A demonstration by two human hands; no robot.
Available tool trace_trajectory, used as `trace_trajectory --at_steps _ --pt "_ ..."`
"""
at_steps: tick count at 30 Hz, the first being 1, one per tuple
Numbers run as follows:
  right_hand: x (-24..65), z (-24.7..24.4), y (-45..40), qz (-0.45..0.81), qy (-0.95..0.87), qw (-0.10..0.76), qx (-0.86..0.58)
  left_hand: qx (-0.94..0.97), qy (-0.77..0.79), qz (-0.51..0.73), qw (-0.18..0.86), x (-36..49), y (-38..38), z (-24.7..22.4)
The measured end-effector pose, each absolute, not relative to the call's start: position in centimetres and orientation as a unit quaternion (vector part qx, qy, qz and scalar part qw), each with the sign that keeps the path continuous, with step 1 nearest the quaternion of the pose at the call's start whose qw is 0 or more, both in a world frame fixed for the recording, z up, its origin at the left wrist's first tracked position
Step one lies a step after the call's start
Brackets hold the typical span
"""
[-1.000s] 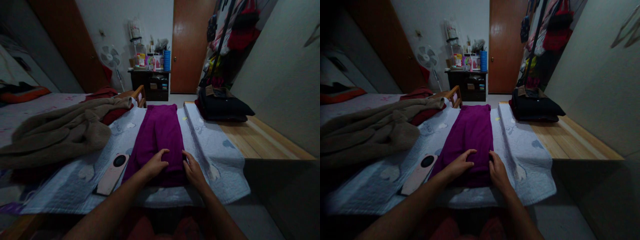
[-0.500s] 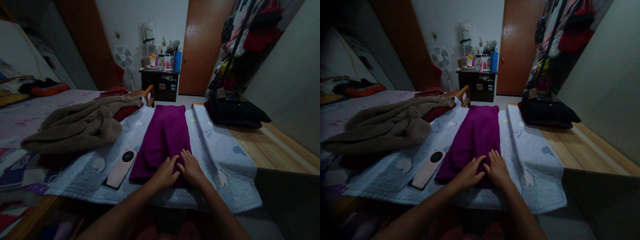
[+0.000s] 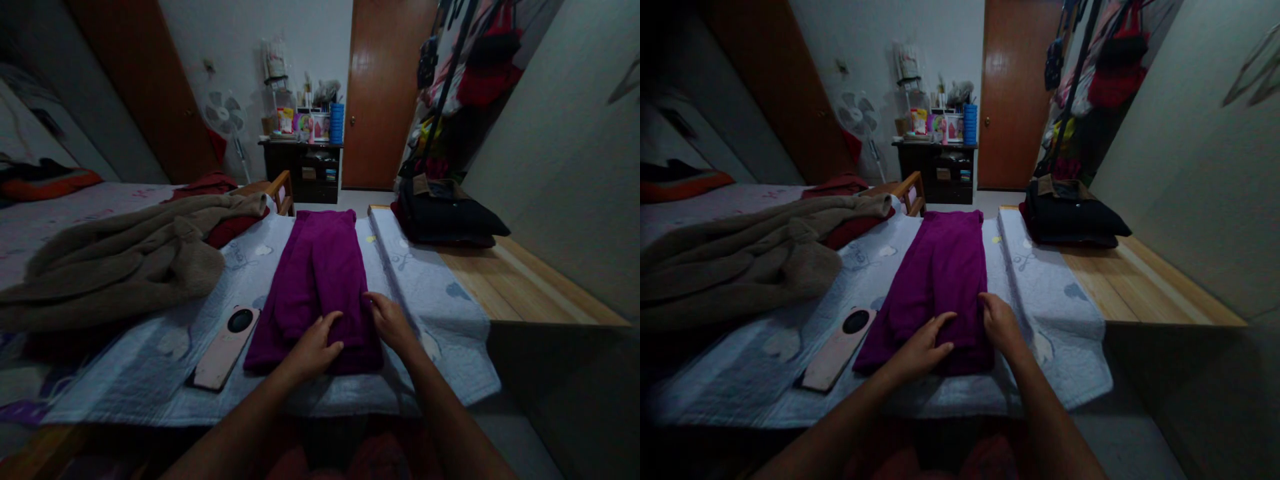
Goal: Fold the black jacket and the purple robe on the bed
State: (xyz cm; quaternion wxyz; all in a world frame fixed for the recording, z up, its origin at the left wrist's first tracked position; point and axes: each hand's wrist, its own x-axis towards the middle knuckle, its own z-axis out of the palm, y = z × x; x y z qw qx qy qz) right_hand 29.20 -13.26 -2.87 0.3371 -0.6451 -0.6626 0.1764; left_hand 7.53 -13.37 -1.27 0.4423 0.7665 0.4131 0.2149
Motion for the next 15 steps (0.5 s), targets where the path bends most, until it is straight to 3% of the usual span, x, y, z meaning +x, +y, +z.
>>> trace_trajectory --at_steps 5,10,15 --pt "30.6 -6.2 -7.8 0.106 -0.671 0.321 -0.66 0.757 0.419 0.225 0.449 7.4 -13.6 -1.2" --pt "30.0 -7.7 -6.4 0.077 -0.726 0.237 -0.641 0.732 0.418 0.248 0.477 7.4 -13.4 -1.7" --pt "30.2 -6.6 -8.0 0.093 -0.731 0.213 -0.641 0.601 0.386 0.279 0.642 7.8 -13.3 -1.1"
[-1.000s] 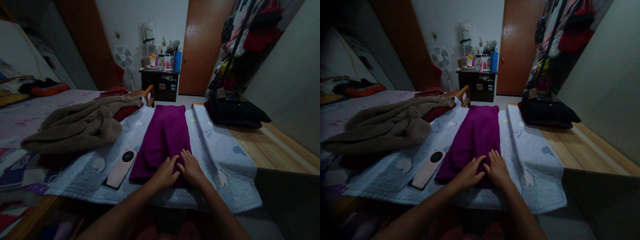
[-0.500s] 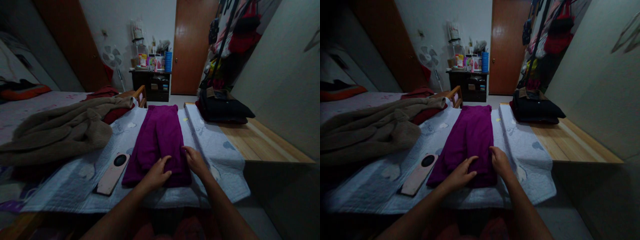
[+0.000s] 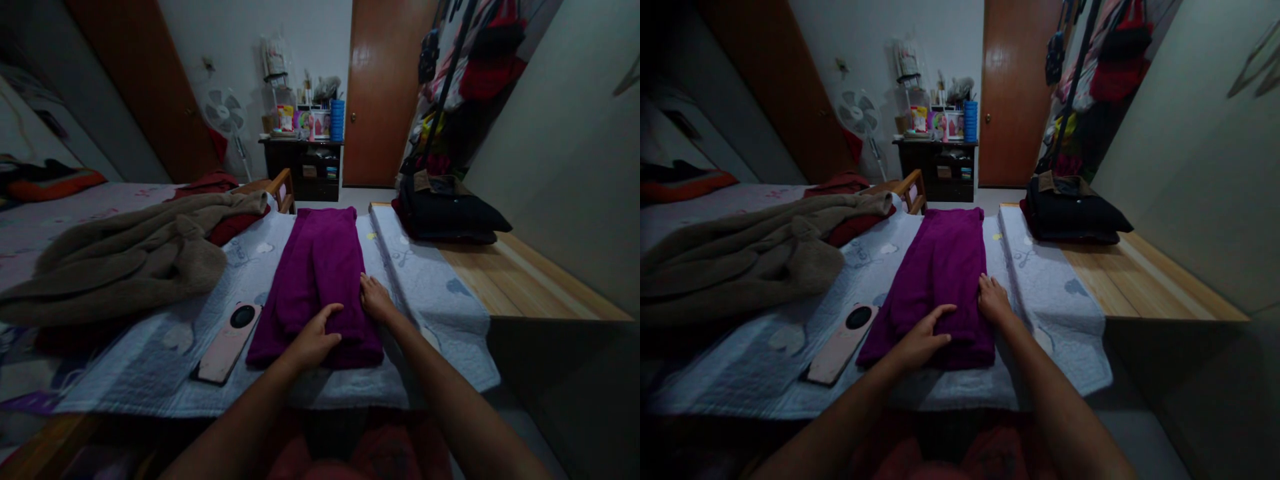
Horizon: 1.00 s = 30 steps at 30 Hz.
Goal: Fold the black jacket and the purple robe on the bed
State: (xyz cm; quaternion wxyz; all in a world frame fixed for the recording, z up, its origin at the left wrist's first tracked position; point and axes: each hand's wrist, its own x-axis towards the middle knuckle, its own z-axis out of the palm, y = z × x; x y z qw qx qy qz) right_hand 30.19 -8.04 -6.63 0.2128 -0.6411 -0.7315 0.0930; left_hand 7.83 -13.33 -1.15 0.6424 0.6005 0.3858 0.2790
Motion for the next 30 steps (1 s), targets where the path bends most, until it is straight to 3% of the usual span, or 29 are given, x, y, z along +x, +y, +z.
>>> trace_trajectory --at_steps 6,11,13,15,18,20,22,25,30 --pt "29.3 -4.2 -12.1 0.209 -0.652 0.381 -0.621 0.454 0.353 0.317 0.754 8.2 -13.7 0.1" --pt "27.7 -3.1 -13.6 0.297 -0.593 0.449 -0.599 0.501 0.367 0.286 0.73 7.6 -13.6 0.1" --pt "27.4 -2.9 -13.9 0.287 -0.591 0.44 -0.612 0.605 0.426 0.254 0.623 7.2 -13.6 0.7" --pt "27.3 -2.6 -14.2 0.251 -0.602 0.395 -0.647 0.716 0.491 0.227 0.441 7.0 -13.6 1.6" --pt "27.5 -1.6 -14.7 0.193 -0.646 0.253 -0.694 0.804 0.54 0.186 0.165 7.3 -13.6 2.8" --pt "27.6 -0.7 -14.5 0.145 -0.673 0.166 -0.706 0.836 0.518 0.172 0.06 8.1 -13.3 3.1" --pt "27.6 0.1 -13.5 0.082 -0.682 0.133 -0.714 0.872 0.46 0.166 0.024 9.0 -12.7 2.7" --pt "27.1 0.3 -10.4 0.016 -0.691 0.173 -0.702 0.914 0.385 0.12 0.036 9.9 -11.6 1.2" --pt "26.5 -2.8 -5.0 0.04 -0.712 0.186 -0.676 0.926 0.365 0.035 0.085 9.9 -10.6 -1.8"
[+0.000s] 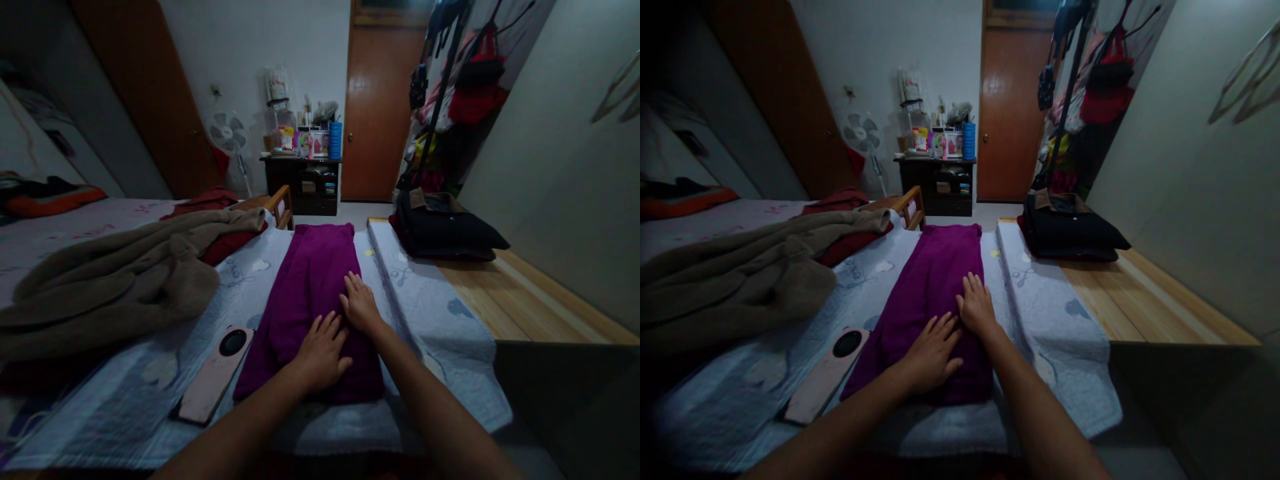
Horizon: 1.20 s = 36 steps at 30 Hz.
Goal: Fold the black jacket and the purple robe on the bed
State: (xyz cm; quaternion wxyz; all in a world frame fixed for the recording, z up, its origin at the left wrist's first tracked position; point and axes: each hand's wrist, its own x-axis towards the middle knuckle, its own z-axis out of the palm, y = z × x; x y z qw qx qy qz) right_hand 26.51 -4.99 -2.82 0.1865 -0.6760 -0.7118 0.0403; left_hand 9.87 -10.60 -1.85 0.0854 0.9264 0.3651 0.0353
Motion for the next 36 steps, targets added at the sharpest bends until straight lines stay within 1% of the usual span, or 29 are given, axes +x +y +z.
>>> trace_trajectory --at_steps 3,6,9,12,13,15,17,19,21,24,27,29,33,36 --pt "26.6 -5.0 -3.9 0.079 -0.714 0.147 -0.68 0.923 0.37 0.023 0.107 9.5 -10.7 -2.8" --pt "26.8 -5.8 -3.9 0.088 -0.713 0.133 -0.682 0.918 0.376 0.0 0.127 9.4 -10.6 -2.3" --pt "27.2 -5.2 -3.6 0.099 -0.714 0.127 -0.681 0.922 0.349 -0.054 0.157 9.7 -9.2 0.0" --pt "28.0 -3.7 -1.8 0.117 -0.718 0.124 -0.675 0.925 0.322 -0.095 0.178 10.4 -5.8 2.9" --pt "28.3 -3.2 -0.8 0.118 -0.715 0.126 -0.677 0.921 0.345 -0.073 0.165 10.8 -4.3 3.6" --pt "28.7 -2.3 1.3 0.107 -0.707 0.141 -0.685 0.908 0.405 -0.009 0.103 11.7 -1.0 4.2" --pt "28.8 -2.0 3.5 0.079 -0.699 0.164 -0.691 0.893 0.443 0.075 0.028 12.7 2.3 3.5" --pt "28.5 -2.5 5.2 0.059 -0.69 0.18 -0.698 0.884 0.45 0.126 -0.013 13.5 5.3 1.8" --pt "28.3 -3.6 6.2 0.068 -0.687 0.168 -0.704 0.885 0.449 0.125 -0.013 13.8 7.6 -0.5" --pt "28.2 -5.6 6.6 0.109 -0.688 0.117 -0.708 0.884 0.459 0.082 0.024 13.6 9.5 -3.8" --pt "28.3 -6.9 6.5 0.115 -0.684 0.095 -0.715 0.88 0.468 0.061 0.047 13.1 10.0 -5.0" --pt "28.4 -7.2 6.4 0.11 -0.682 0.096 -0.716 0.881 0.467 0.052 0.056 13.1 10.2 -4.3" --pt "29.0 -6.6 7.2 0.12 -0.69 0.117 -0.704 0.87 0.489 0.007 0.07 14.7 11.4 -0.9" --pt "30.2 -5.4 9.1 0.149 -0.69 0.16 -0.69 0.857 0.511 0.056 0.029 16.3 12.6 0.2"
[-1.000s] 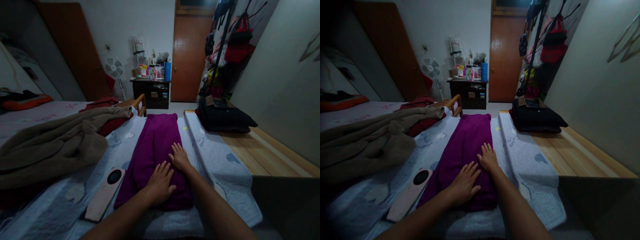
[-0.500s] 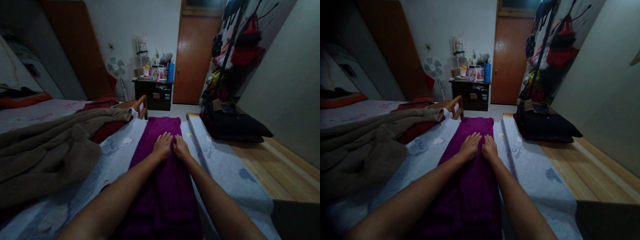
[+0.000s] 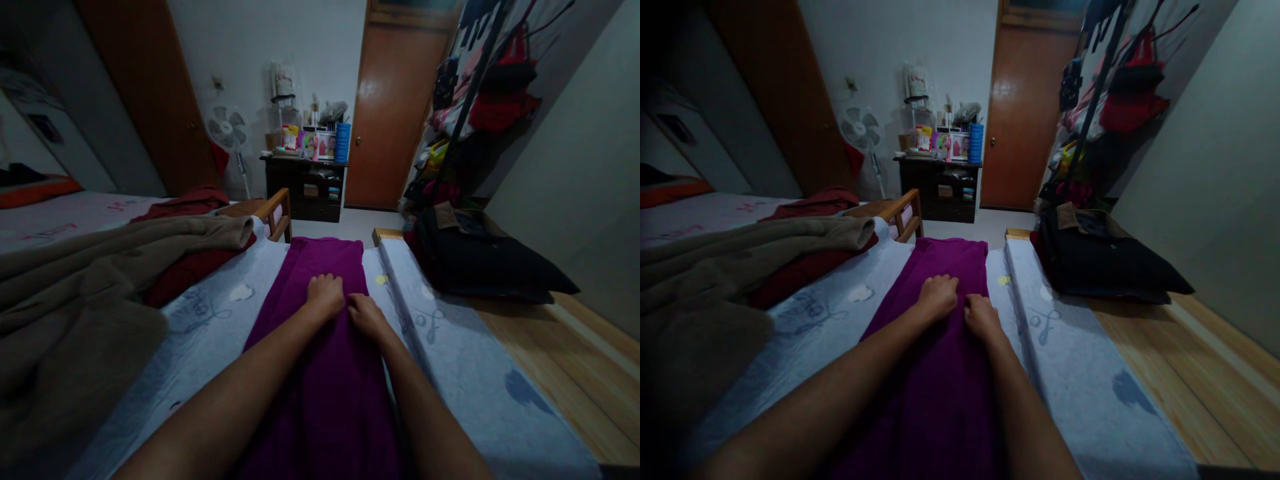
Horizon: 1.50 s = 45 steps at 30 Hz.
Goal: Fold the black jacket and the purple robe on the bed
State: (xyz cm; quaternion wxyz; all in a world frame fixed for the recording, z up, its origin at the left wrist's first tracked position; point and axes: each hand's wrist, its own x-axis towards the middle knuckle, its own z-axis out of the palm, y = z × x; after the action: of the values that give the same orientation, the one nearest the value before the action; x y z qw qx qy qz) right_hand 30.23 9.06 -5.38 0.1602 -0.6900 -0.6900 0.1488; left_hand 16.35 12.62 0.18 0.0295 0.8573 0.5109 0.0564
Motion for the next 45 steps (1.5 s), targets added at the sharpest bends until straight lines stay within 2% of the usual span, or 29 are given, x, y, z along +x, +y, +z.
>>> trace_trajectory --at_steps 3,6,11,23,27,32,38,45 --pt "31.6 -4.3 12.0 0.146 -0.624 0.263 -0.721 0.867 0.484 0.119 -0.003 17.4 13.5 -1.5" --pt "32.2 -4.4 15.3 0.124 -0.562 0.328 -0.749 0.87 0.48 0.115 0.012 17.4 13.9 -4.3" --pt "31.8 -6.7 20.1 0.13 -0.53 0.358 -0.758 0.867 0.484 0.119 0.027 16.9 14.1 -6.5" --pt "34.0 -9.2 28.5 0.162 -0.517 0.46 -0.704 0.862 0.487 0.129 0.048 17.0 14.2 -6.5" --pt "33.9 -8.8 30.8 0.16 -0.545 0.46 -0.682 0.862 0.489 0.127 0.049 17.0 14.3 -6.7" --pt "33.7 -8.9 31.8 0.161 -0.562 0.417 -0.696 0.86 0.493 0.122 0.051 17.1 14.4 -6.7" --pt "33.3 -8.9 30.7 0.131 -0.549 0.348 -0.749 0.845 0.519 0.12 0.046 17.2 14.4 -6.9" --pt "31.4 -6.2 28.4 0.081 -0.543 0.299 -0.781 0.835 0.534 0.122 0.045 17.3 14.5 -7.2"
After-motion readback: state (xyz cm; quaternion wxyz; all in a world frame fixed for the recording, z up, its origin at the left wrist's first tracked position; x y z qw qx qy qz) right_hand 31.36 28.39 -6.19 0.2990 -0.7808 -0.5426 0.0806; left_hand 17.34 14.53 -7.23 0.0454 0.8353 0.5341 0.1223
